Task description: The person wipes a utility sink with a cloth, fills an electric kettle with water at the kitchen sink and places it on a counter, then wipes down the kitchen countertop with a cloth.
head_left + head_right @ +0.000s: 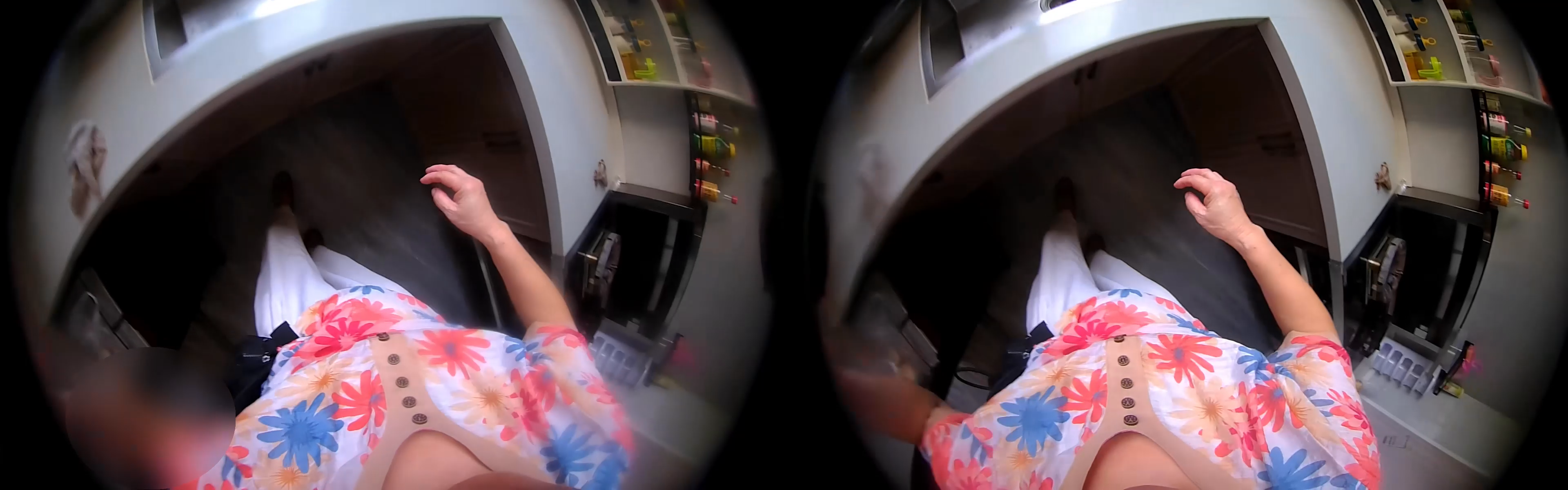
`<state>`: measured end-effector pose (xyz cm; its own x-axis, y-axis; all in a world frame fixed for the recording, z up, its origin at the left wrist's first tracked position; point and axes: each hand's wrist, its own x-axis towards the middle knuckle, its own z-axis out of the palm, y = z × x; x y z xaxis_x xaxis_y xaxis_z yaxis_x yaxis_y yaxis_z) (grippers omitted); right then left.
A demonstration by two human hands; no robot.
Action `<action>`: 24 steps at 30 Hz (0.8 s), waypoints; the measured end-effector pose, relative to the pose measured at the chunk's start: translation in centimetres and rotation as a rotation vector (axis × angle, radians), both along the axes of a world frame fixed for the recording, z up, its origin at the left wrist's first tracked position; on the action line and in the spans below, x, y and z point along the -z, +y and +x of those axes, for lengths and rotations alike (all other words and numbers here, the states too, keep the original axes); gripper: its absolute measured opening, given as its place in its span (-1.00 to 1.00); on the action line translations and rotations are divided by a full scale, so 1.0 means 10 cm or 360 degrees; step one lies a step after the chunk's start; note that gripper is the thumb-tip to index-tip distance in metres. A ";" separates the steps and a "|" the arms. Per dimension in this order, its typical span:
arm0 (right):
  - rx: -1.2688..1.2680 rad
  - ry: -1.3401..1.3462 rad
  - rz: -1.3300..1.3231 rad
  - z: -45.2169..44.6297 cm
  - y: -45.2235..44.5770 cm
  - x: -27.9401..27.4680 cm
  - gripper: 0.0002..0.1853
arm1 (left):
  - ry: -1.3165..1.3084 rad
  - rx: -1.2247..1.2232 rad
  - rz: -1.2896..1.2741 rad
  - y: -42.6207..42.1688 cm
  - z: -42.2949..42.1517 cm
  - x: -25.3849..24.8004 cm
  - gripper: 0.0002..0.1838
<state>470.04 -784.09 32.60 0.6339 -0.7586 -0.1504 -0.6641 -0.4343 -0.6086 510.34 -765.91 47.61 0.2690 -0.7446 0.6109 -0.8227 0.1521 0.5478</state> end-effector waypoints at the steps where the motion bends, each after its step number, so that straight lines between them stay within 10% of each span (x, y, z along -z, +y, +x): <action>1: 0.0009 0.0028 0.0043 -0.15 0.14 0.04 -0.80 | 0.0089 0.0249 -0.0014 0.03 -0.24 -0.06 -0.61; 10: 0.0005 0.0289 0.0143 -0.89 0.70 0.01 -0.80 | 0.0613 0.1440 0.0091 0.46 -1.48 -0.28 -0.62; 24: -0.0712 0.0579 0.0314 -0.31 1.53 0.43 -0.75 | 0.1153 0.1067 0.0059 2.70 -1.47 -0.45 -0.64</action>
